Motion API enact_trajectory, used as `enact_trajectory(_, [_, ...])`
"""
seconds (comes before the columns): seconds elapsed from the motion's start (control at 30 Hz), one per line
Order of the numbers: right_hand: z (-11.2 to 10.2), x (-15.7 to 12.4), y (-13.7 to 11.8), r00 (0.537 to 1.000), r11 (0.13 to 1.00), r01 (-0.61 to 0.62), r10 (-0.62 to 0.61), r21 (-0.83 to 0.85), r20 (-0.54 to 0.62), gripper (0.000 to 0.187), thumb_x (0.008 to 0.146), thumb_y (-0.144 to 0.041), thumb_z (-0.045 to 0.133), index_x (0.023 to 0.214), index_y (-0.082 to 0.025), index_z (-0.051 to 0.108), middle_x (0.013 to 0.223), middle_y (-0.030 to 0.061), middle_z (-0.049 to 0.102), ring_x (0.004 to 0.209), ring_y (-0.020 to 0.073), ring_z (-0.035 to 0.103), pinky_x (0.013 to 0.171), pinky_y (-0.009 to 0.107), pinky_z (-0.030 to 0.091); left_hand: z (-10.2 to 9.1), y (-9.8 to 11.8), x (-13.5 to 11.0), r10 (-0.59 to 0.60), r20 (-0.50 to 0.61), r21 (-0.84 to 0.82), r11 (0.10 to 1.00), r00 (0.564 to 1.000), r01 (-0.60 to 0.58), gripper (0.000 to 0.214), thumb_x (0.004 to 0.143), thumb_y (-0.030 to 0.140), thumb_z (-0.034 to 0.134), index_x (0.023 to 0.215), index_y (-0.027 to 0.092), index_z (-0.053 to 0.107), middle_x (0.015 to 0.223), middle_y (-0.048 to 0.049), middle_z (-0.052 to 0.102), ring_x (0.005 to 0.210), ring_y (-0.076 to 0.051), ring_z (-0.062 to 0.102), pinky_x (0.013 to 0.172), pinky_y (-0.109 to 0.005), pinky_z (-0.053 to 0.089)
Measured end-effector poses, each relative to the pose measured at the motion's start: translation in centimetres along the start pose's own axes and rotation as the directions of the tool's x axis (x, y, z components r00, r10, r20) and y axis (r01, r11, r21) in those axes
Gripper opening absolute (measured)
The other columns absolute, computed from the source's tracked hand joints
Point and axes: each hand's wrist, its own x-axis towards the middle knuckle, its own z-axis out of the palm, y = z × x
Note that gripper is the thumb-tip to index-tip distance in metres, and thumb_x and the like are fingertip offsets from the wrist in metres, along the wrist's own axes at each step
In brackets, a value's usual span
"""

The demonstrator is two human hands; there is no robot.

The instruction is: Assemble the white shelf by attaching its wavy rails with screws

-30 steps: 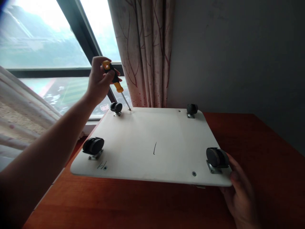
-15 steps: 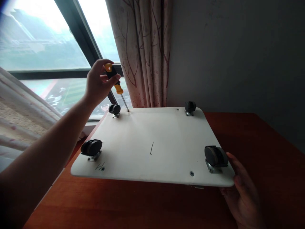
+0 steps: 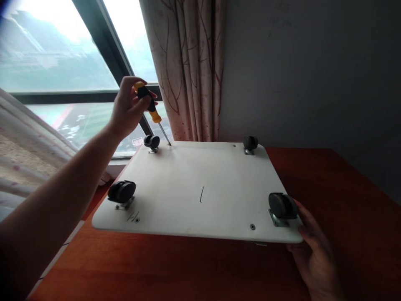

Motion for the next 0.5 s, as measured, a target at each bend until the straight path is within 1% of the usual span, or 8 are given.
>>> enact_trajectory(0.1, [-0.2, 0.1, 0.1, 0.999, 0.999, -0.008, 0.009, 0.035, -0.039, 0.051, 0.058, -0.038, 0.087, 0.108, -0.039, 0.079, 0.124, -0.0020, 0.072, 0.072, 0.0165, 0.065, 0.041, 0.020, 0.048, -0.2, 0.2, 0.6, 0.014, -0.077, 0.187, 0.982, 0.997, 0.000, 0.028, 0.082, 0.032, 0.075, 0.105, 0.023, 0.062, 0.100, -0.0030, 0.068, 0.080, -0.014, 0.064, 0.071, -0.027, 0.056])
enact_trajectory(0.17, [-0.2, 0.2, 0.2, 1.000, 1.000, -0.003, 0.004, 0.031, -0.026, 0.050, 0.061, -0.040, 0.087, 0.110, -0.038, 0.078, 0.122, -0.0013, 0.073, 0.073, 0.0165, 0.066, 0.043, 0.020, 0.049, -0.3, 0.4, 1.0, 0.001, -0.096, 0.254, 0.967, 0.995, 0.023, 0.031, 0.077, 0.032, 0.080, 0.103, 0.022, 0.065, 0.097, -0.0023, 0.068, 0.075, -0.013, 0.062, 0.067, -0.026, 0.054])
enact_trajectory(0.23, [-0.2, 0.3, 0.2, 1.000, 1.000, 0.004, -0.004, 0.020, 0.004, 0.047, 0.067, -0.042, 0.084, 0.114, -0.036, 0.077, 0.122, -0.0002, 0.072, 0.075, 0.0167, 0.066, 0.047, 0.021, 0.051, -0.3, 0.5, 1.2, -0.025, -0.078, 0.265, 0.963, 0.997, 0.045, 0.037, 0.077, 0.026, 0.077, 0.112, 0.025, 0.065, 0.093, -0.0007, 0.069, 0.072, -0.013, 0.062, 0.067, -0.027, 0.054])
enact_trajectory(0.3, [-0.1, 0.3, 0.2, 1.000, 1.000, 0.010, -0.011, 0.014, 0.019, 0.046, 0.071, -0.042, 0.082, 0.117, -0.034, 0.076, 0.124, 0.0003, 0.072, 0.081, 0.0181, 0.068, 0.052, 0.021, 0.054, -0.2, 0.7, 1.3, -0.043, -0.046, 0.245, 0.968, 0.998, 0.053, 0.042, 0.083, 0.019, 0.068, 0.123, 0.027, 0.060, 0.093, -0.0005, 0.070, 0.074, -0.014, 0.063, 0.072, -0.029, 0.055])
enact_trajectory(0.33, [-0.1, 0.3, 0.2, 1.000, 1.000, 0.016, -0.016, 0.012, 0.018, 0.046, 0.071, -0.041, 0.082, 0.117, -0.033, 0.076, 0.125, 0.0002, 0.071, 0.085, 0.0189, 0.068, 0.054, 0.021, 0.055, -0.2, 0.8, 1.3, -0.045, -0.029, 0.230, 0.972, 0.999, 0.051, 0.041, 0.086, 0.017, 0.063, 0.125, 0.028, 0.059, 0.095, -0.0009, 0.071, 0.076, -0.015, 0.064, 0.075, -0.030, 0.055])
enact_trajectory(0.4, [0.0, 0.2, 0.2, 1.000, 1.000, 0.023, -0.023, 0.006, 0.007, 0.047, 0.070, -0.039, 0.083, 0.117, -0.034, 0.076, 0.127, -0.0004, 0.071, 0.091, 0.0200, 0.069, 0.057, 0.021, 0.055, 0.0, 1.1, 1.3, -0.025, -0.003, 0.222, 0.975, 1.000, 0.025, 0.033, 0.090, 0.020, 0.059, 0.121, 0.026, 0.061, 0.099, -0.0021, 0.072, 0.082, -0.016, 0.065, 0.080, -0.032, 0.055])
enact_trajectory(0.47, [-0.1, 0.2, 0.3, 1.000, 1.000, 0.022, -0.022, -0.005, 0.006, 0.049, 0.070, -0.039, 0.082, 0.118, -0.034, 0.076, 0.129, -0.0008, 0.070, 0.096, 0.0214, 0.069, 0.058, 0.021, 0.056, 0.1, 1.3, 1.4, -0.004, -0.019, 0.252, 0.968, 1.000, 0.009, 0.025, 0.088, 0.028, 0.066, 0.113, 0.024, 0.066, 0.105, -0.0041, 0.071, 0.085, -0.017, 0.065, 0.079, -0.032, 0.054])
enact_trajectory(0.5, [-0.1, 0.2, 0.3, 1.000, 1.000, 0.022, -0.022, -0.012, 0.007, 0.049, 0.070, -0.039, 0.082, 0.118, -0.034, 0.076, 0.130, -0.0009, 0.069, 0.098, 0.0221, 0.068, 0.058, 0.022, 0.056, 0.1, 1.3, 1.5, -0.003, -0.039, 0.279, 0.960, 0.999, 0.014, 0.026, 0.085, 0.031, 0.072, 0.109, 0.022, 0.068, 0.106, -0.0051, 0.071, 0.084, -0.017, 0.065, 0.077, -0.031, 0.054])
